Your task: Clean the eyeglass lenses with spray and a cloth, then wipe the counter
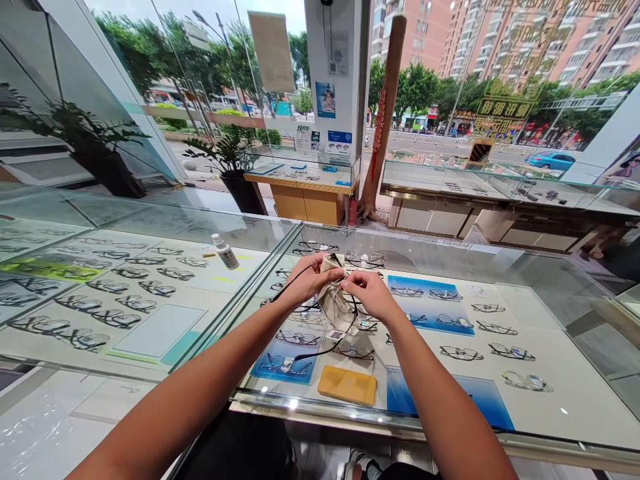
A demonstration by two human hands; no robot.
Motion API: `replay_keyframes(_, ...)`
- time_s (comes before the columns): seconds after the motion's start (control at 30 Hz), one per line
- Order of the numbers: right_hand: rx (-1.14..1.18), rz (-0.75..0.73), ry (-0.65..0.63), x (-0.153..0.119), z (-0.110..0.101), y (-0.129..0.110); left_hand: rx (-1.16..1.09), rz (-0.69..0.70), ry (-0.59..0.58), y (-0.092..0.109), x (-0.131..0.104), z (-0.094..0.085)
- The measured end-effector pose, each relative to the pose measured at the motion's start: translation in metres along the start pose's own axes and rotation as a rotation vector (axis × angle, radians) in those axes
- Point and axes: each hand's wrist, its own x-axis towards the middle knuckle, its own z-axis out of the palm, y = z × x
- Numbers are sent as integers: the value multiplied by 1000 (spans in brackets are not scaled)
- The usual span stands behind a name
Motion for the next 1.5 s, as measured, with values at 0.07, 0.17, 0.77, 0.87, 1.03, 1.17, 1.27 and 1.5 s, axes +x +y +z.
replay_keyframes(0.07,17,-3,-14,0,2,-2,64,46,58,1,0,2)
replay_keyframes(0.17,62,-4,-14,0,2,-5,152,96,91,3,0,-1)
replay_keyframes(0.77,95,-11,22,0,10,-2,149,33,72,3,0,-2)
replay_keyframes(0.87,99,5,45,1,6,-3,169,65,42,3,2,-6)
replay_keyframes(1.03,69,32,81,1,-5,-2,-20,-1,-189,2,3,-12)
replay_keyframes(1.17,73,45,-9,0,-2,-4,18,13,-145,5,1,-7)
replay_keyframes(1.27,85,37,7,-1,2,-5,74,54,-55,8,-1,-2)
replay_keyframes(1.5,138,14,74,0,-1,-6,147,106,31,11,-3,1)
